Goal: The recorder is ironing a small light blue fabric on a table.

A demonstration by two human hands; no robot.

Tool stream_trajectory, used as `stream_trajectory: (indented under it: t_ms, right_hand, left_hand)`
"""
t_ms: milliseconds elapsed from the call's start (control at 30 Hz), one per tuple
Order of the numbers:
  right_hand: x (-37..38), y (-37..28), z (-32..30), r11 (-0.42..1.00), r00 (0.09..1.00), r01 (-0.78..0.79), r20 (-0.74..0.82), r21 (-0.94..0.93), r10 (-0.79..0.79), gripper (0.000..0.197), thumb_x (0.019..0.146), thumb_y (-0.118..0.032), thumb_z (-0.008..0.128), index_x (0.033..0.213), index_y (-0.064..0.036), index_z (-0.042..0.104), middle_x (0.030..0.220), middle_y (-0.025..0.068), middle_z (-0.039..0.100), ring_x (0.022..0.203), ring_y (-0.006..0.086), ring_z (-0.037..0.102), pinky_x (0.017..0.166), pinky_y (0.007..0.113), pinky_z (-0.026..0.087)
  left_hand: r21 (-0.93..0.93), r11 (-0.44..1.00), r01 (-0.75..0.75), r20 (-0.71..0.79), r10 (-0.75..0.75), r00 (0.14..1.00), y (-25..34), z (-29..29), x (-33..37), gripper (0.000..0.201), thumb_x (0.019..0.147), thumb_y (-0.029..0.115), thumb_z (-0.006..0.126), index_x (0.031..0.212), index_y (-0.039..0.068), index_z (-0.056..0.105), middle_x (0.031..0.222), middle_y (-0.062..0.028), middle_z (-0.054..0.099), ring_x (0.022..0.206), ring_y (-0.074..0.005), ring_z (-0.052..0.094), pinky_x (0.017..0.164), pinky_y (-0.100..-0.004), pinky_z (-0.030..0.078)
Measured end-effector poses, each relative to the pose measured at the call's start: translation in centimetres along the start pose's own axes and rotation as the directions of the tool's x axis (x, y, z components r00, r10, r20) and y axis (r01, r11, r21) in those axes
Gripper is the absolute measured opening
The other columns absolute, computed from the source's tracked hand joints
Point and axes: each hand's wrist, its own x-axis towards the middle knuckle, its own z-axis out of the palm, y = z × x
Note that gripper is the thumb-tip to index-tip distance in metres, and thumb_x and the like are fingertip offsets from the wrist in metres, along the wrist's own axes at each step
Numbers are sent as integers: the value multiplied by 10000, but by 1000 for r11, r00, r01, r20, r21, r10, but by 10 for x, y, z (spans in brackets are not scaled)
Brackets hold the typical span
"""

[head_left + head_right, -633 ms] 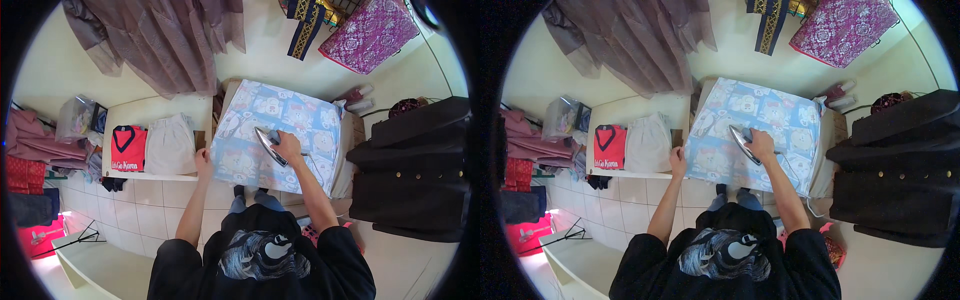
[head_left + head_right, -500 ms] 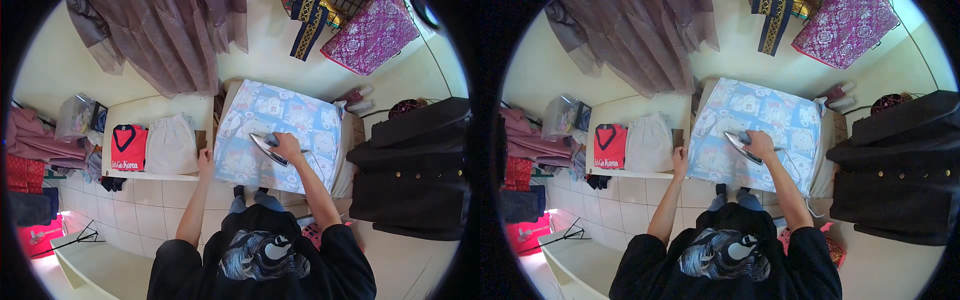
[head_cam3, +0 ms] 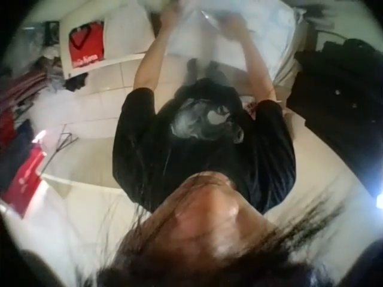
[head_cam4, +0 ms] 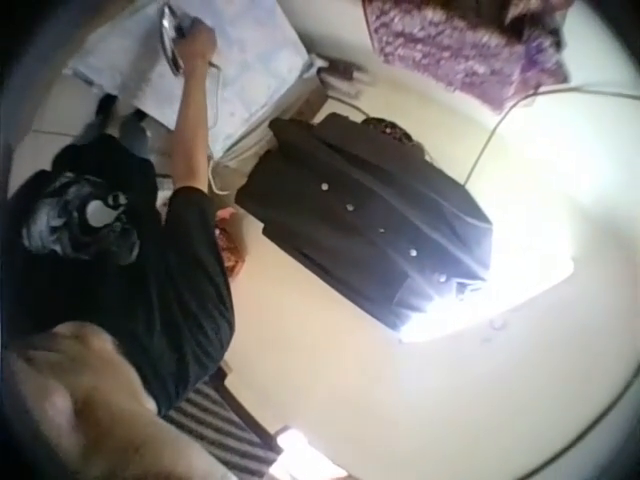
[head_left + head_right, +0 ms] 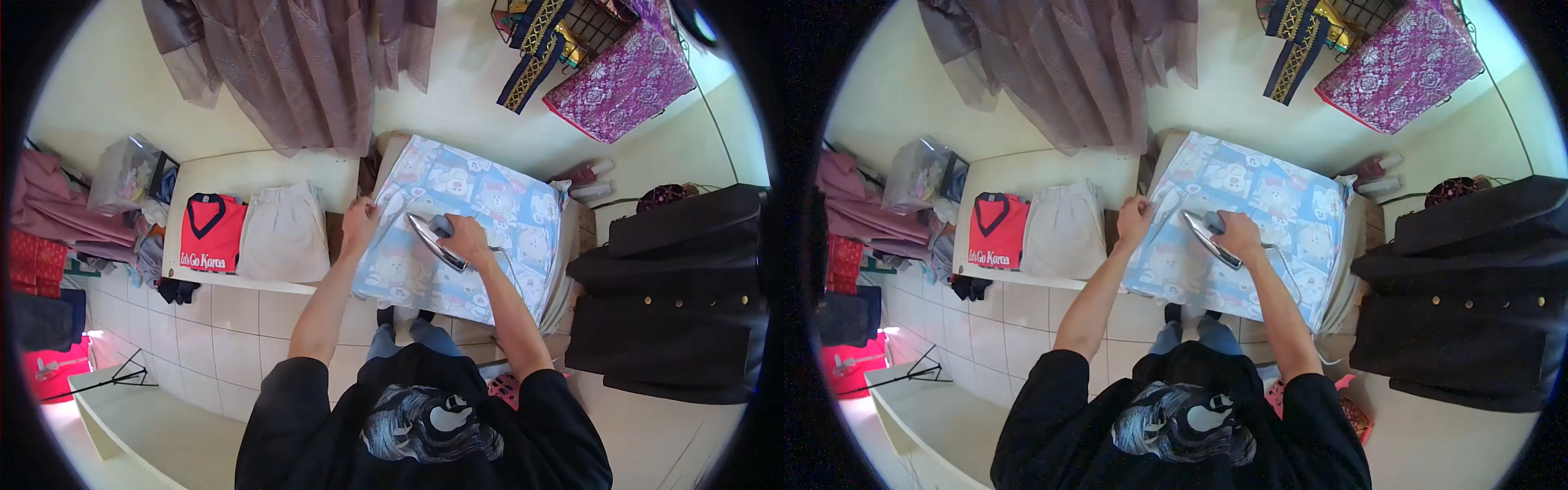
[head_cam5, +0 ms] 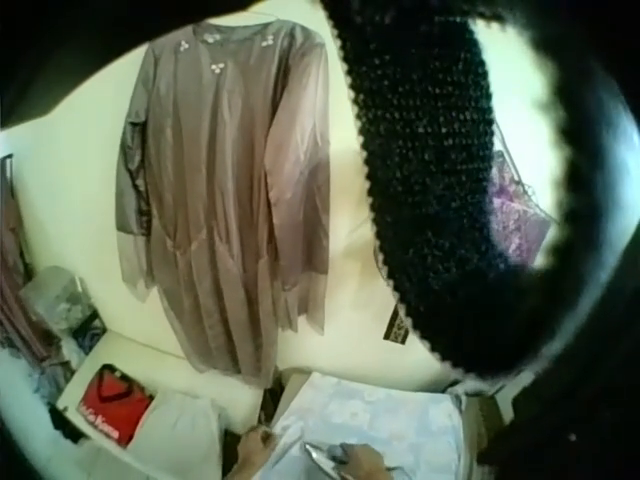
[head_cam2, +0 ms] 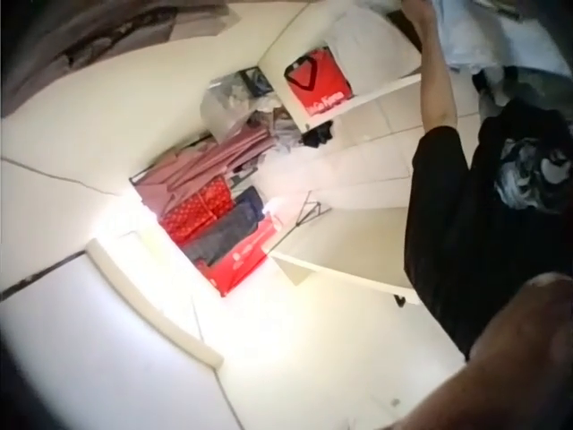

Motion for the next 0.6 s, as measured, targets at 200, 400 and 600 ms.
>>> stream_trajectory:
  t_ms: [200,400,600]
  right_hand:
    - [-1,10,2,997,995,-78,-57,22,79,466,729,-287,806,1122,-81,665,972,194,717,942,394,677,820,494,540]
    - [3,2,5,995,994,-100,-51,29,101,469,719,-294,813,1116,-84,677,970,194,722,924,396,685,809,488,546]
    - [3,4,6,995,995,-54,-80,86,61,484,708,-290,816,1126,-86,681,950,198,721,904,396,687,793,480,545]
  left_hand:
    - [51,998,23,39,-25,999,17,10,14,186,889,218,696,980,65,642,901,-132,660,860,-329,671,733,-454,524]
    - [73,994,-76,73,71,995,12,16,33,147,889,183,688,961,62,647,935,-120,663,867,-318,673,730,-442,529]
    - [-90,995,54,-9,-55,998,-19,27,44,107,903,134,664,941,35,650,869,-115,691,781,-264,676,708,-378,530]
